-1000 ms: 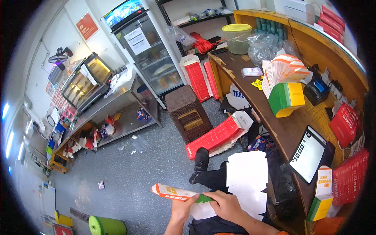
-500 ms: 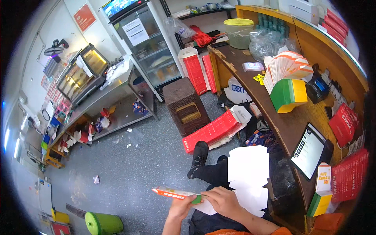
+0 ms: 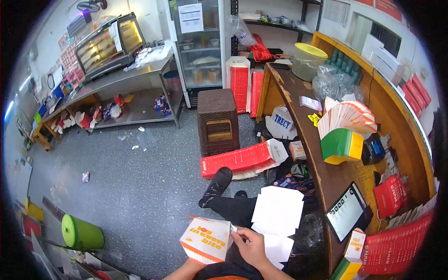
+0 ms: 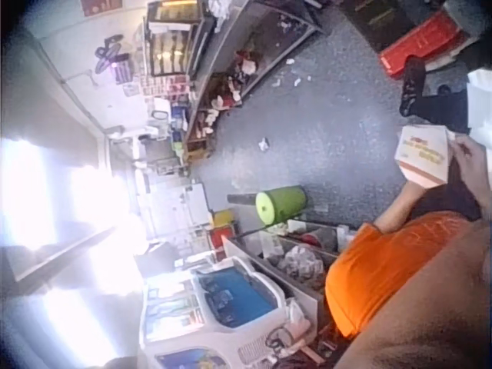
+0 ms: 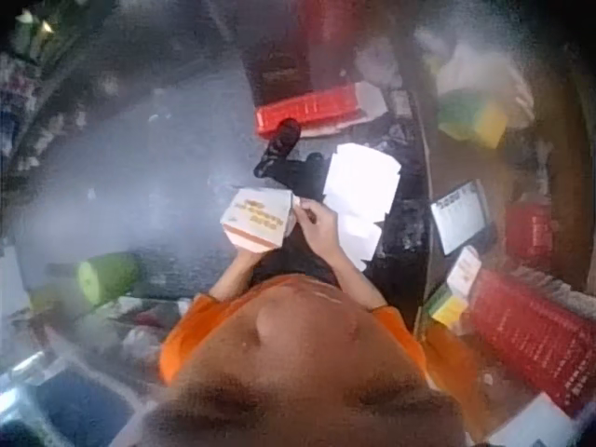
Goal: The person sits on the floor and assembles flat white cardboard boxes by folding the flaps and applying adhesive strips to seal the edges. The person handles the boxes one at a time, folding them into a rectangular shape and securing them with stickers.
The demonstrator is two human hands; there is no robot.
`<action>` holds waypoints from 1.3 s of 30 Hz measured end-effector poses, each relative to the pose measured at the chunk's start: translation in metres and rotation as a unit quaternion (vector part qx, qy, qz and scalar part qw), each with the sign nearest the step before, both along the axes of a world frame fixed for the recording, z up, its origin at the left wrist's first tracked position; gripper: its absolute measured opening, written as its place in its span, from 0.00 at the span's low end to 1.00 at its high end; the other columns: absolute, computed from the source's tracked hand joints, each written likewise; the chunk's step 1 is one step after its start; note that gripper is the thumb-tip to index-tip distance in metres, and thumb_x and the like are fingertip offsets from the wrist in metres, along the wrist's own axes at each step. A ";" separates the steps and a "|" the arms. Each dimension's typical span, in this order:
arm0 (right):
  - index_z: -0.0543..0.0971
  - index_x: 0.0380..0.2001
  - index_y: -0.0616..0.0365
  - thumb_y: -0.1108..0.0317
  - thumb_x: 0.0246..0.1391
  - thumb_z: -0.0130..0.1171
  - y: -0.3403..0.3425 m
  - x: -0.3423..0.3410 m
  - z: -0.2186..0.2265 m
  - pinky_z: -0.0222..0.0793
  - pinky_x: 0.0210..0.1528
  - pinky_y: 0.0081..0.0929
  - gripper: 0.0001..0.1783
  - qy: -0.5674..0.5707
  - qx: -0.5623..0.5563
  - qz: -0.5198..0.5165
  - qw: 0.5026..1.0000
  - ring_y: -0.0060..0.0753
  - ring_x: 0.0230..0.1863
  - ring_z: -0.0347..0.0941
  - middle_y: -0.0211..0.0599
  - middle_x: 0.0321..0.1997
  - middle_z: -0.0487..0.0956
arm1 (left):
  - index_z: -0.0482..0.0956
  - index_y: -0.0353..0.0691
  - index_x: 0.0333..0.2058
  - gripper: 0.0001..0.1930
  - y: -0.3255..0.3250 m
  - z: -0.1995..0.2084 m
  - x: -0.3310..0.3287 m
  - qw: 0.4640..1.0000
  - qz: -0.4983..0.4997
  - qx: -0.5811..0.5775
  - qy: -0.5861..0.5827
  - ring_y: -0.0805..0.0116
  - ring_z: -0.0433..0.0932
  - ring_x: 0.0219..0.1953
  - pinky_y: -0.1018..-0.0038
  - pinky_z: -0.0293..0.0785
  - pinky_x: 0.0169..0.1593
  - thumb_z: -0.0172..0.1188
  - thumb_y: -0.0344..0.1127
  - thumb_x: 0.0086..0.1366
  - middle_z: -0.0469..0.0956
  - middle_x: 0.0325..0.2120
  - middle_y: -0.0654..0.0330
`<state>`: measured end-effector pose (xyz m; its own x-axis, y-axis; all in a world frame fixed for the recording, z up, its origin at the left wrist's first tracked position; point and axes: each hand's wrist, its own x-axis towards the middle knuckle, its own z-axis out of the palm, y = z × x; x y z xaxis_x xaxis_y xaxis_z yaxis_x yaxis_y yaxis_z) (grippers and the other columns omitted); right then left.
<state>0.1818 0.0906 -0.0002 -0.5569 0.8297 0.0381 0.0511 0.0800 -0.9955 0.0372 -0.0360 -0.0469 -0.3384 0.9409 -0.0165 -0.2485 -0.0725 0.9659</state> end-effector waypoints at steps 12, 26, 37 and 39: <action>0.83 0.42 0.67 0.68 0.66 0.63 0.007 0.023 -0.004 0.74 0.47 0.22 0.11 0.043 -0.224 0.006 0.974 0.19 0.42 0.78 0.37 0.43 0.85 | 0.81 0.43 0.46 0.17 0.037 0.054 0.002 0.985 0.033 -0.098 0.141 0.65 0.80 0.47 0.67 0.74 0.49 0.72 0.44 0.64 0.82 0.42 0.62; 0.73 0.39 0.64 0.74 0.59 0.69 -0.003 0.012 -0.013 0.76 0.47 0.21 0.13 0.167 -0.163 0.095 0.968 0.22 0.46 0.78 0.39 0.49 0.77 | 0.78 0.36 0.50 0.16 0.018 -0.015 -0.022 0.985 -0.024 -0.169 0.008 0.69 0.79 0.46 0.70 0.78 0.48 0.68 0.26 0.63 0.81 0.45 0.59; 0.64 0.69 0.61 0.71 0.68 0.59 0.002 0.013 -0.028 0.70 0.49 0.19 0.29 0.090 -0.261 0.180 0.944 0.20 0.45 0.73 0.33 0.49 0.75 | 0.65 0.43 0.68 0.34 -0.003 -0.008 -0.032 0.991 -0.072 0.010 0.110 0.57 0.67 0.67 0.58 0.58 0.72 0.65 0.44 0.67 0.70 0.64 0.55; 0.63 0.71 0.58 0.70 0.65 0.63 0.003 0.022 -0.049 0.71 0.48 0.20 0.34 0.103 -0.251 0.244 0.931 0.23 0.44 0.74 0.35 0.50 0.74 | 0.68 0.41 0.65 0.29 -0.010 -0.008 -0.040 0.988 -0.098 -0.110 -0.042 0.59 0.71 0.63 0.60 0.64 0.67 0.58 0.48 0.71 0.73 0.61 0.55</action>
<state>0.2038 0.0940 -0.0492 -0.8960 0.4219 -0.1389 -0.0652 -0.4343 -0.8984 -0.0029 -0.0460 -0.0545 -0.1379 0.9588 -0.2485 -0.3164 0.1951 0.9284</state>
